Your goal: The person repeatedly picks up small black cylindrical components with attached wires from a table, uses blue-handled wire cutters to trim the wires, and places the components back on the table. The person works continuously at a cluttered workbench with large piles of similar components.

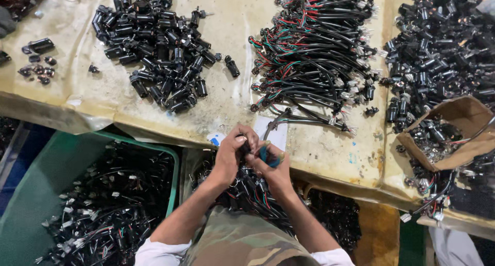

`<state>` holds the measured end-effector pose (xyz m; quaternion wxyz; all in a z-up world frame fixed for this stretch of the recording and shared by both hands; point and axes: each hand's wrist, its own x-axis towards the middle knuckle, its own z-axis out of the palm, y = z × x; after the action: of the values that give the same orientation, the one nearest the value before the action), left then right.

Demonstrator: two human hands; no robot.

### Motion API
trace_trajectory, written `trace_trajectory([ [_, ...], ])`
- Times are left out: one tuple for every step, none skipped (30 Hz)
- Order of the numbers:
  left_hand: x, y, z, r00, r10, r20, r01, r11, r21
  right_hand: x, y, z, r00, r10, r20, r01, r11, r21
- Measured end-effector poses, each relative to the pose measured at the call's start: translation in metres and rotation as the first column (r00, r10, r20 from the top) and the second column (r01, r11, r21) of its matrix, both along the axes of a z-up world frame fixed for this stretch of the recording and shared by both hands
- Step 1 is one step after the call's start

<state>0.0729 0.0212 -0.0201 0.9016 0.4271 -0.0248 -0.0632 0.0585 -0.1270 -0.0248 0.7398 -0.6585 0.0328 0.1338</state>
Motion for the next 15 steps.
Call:
trace_trajectory([
  [-0.001, 0.001, 0.0, 1.0, -0.014, -0.001, 0.014, 1.0, -0.021, -0.004, 0.004, -0.003, 0.999, -0.039, 0.007, 0.039, 0.999, -0.003],
  [-0.002, 0.001, 0.0, 1.0, -0.024, 0.002, 0.024, 0.999, -0.045, -0.006, 0.006, -0.005, 0.997, -0.074, 0.016, 0.074, 0.997, -0.01],
  [-0.002, 0.001, 0.0, 0.999, -0.033, 0.004, 0.033, 0.997, -0.069, -0.009, 0.009, -0.007, 0.994, -0.108, 0.026, 0.109, 0.994, -0.016],
  [-0.003, 0.001, 0.0, 0.999, -0.04, -0.014, 0.039, 0.994, -0.104, -0.011, 0.013, -0.008, 0.964, -0.145, 0.224, 0.16, 0.986, -0.046],
  [-0.003, 0.0, 0.0, 0.998, -0.048, -0.031, 0.043, 0.989, -0.139, -0.013, 0.017, -0.009, 0.895, -0.168, 0.413, 0.213, 0.975, -0.065],
  [-0.004, 0.0, -0.001, 0.997, -0.056, -0.051, 0.046, 0.984, -0.174, -0.015, 0.022, -0.01, 0.793, -0.175, 0.584, 0.265, 0.962, -0.072],
  [-0.005, -0.001, -0.001, 0.998, -0.037, -0.06, 0.027, 0.987, -0.16, -0.017, 0.025, -0.011, 0.726, -0.168, 0.667, 0.325, 0.938, -0.117],
  [-0.005, -0.002, -0.002, 0.998, -0.016, -0.068, 0.006, 0.989, -0.147, -0.018, 0.028, -0.011, 0.652, -0.151, 0.743, 0.387, 0.909, -0.155],
  [-0.006, -0.003, -0.002, 0.997, 0.004, -0.075, -0.015, 0.991, -0.135, -0.018, 0.029, -0.011, 0.573, -0.124, 0.81, 0.45, 0.874, -0.185],
  [-0.008, -0.004, -0.003, 0.997, -0.017, -0.071, 0.006, 0.989, -0.148, -0.019, 0.029, -0.011, 0.583, -0.125, 0.803, 0.453, 0.87, -0.193],
  [-0.01, -0.004, -0.003, 0.997, -0.038, -0.065, 0.027, 0.987, -0.161, -0.019, 0.029, -0.011, 0.593, -0.127, 0.795, 0.456, 0.867, -0.202],
  [-0.012, -0.004, -0.003, 0.996, -0.06, -0.062, 0.048, 0.984, -0.174, -0.02, 0.028, -0.011, 0.605, -0.13, 0.785, 0.459, 0.863, -0.211],
  [-0.014, -0.004, -0.003, 0.997, -0.062, -0.04, 0.056, 0.988, -0.142, -0.02, 0.026, -0.01, 0.608, -0.123, 0.785, 0.452, 0.866, -0.215],
  [-0.013, -0.003, -0.002, 0.998, -0.068, -0.012, 0.066, 0.992, -0.111, -0.018, 0.024, -0.01, 0.606, -0.116, 0.787, 0.448, 0.867, -0.217],
  [-0.012, -0.002, -0.002, 0.997, -0.075, 0.015, 0.076, 0.994, -0.08, -0.016, 0.021, -0.009, 0.603, -0.109, 0.79, 0.444, 0.868, -0.22],
])
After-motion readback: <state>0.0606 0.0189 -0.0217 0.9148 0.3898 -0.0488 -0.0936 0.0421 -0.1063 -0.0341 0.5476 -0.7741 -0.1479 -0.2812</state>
